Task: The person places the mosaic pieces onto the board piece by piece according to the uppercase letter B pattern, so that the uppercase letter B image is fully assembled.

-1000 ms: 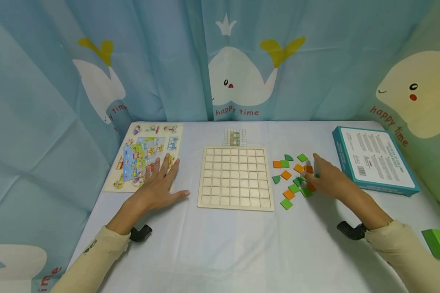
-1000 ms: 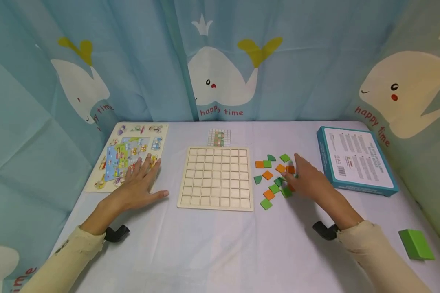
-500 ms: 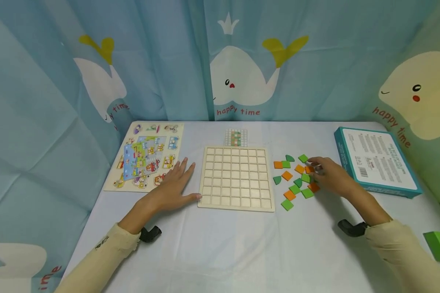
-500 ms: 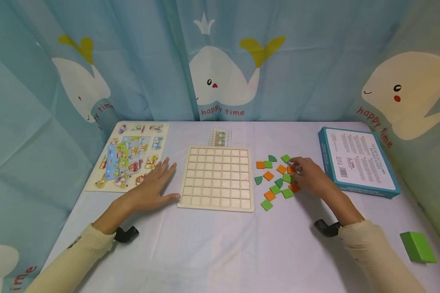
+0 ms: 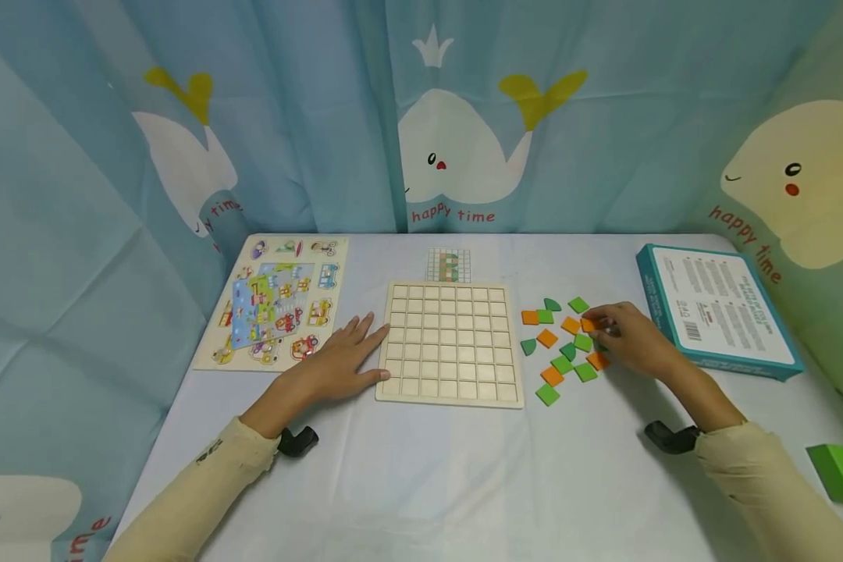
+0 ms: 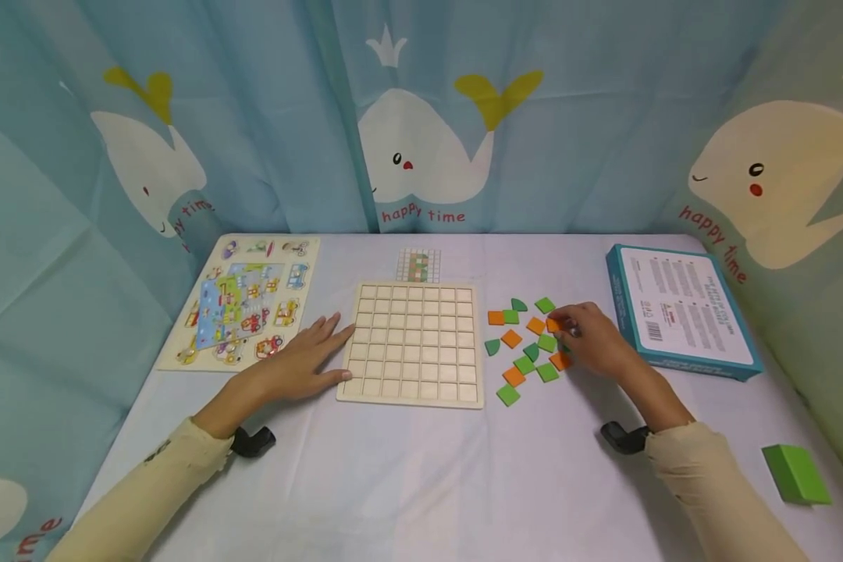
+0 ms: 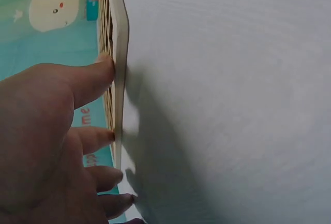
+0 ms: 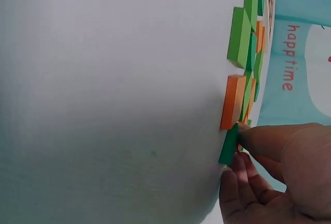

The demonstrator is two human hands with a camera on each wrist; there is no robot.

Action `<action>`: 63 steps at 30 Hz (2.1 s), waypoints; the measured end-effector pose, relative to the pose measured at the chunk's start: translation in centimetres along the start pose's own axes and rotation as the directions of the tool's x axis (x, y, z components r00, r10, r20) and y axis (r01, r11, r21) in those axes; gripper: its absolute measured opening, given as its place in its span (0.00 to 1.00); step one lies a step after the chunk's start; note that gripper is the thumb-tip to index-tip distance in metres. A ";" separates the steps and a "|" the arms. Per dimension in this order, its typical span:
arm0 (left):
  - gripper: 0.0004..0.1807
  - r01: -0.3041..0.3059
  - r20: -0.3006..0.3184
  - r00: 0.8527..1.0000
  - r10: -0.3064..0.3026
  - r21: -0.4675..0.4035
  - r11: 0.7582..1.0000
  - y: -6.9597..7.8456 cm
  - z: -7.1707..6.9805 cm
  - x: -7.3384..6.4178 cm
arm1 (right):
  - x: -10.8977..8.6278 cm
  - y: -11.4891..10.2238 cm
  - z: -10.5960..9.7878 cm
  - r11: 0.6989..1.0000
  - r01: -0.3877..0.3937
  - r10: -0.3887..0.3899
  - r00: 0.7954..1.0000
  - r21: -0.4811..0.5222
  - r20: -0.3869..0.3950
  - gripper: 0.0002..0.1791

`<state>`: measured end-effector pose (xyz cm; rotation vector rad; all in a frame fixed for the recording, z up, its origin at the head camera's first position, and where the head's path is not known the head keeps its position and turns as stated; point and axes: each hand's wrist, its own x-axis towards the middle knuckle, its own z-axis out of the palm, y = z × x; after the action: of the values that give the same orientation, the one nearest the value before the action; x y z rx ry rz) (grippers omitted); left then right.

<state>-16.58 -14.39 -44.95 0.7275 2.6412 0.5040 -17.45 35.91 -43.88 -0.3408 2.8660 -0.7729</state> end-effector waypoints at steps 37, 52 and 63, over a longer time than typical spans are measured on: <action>0.44 0.013 0.016 1.000 -0.014 0.049 0.999 0.0 -0.6 0.0 | 4.5 -5.5 1.3 0.999 0.034 -0.033 0.999 0.039 -0.041 0.19; 0.44 0.028 0.004 1.000 -0.028 0.036 0.999 0.1 -0.3 0.2 | 10.7 -14.1 6.8 0.970 0.193 -0.202 0.978 0.148 0.050 0.16; 0.44 0.040 0.017 0.999 -0.040 0.025 0.999 0.0 -0.2 0.3 | 12.4 -16.9 9.3 0.960 0.216 -0.233 0.969 0.178 0.079 0.11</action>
<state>-16.92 -14.24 -44.80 0.6820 2.6440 0.4530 -24.45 14.08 -44.27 -0.6712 2.6756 -0.9985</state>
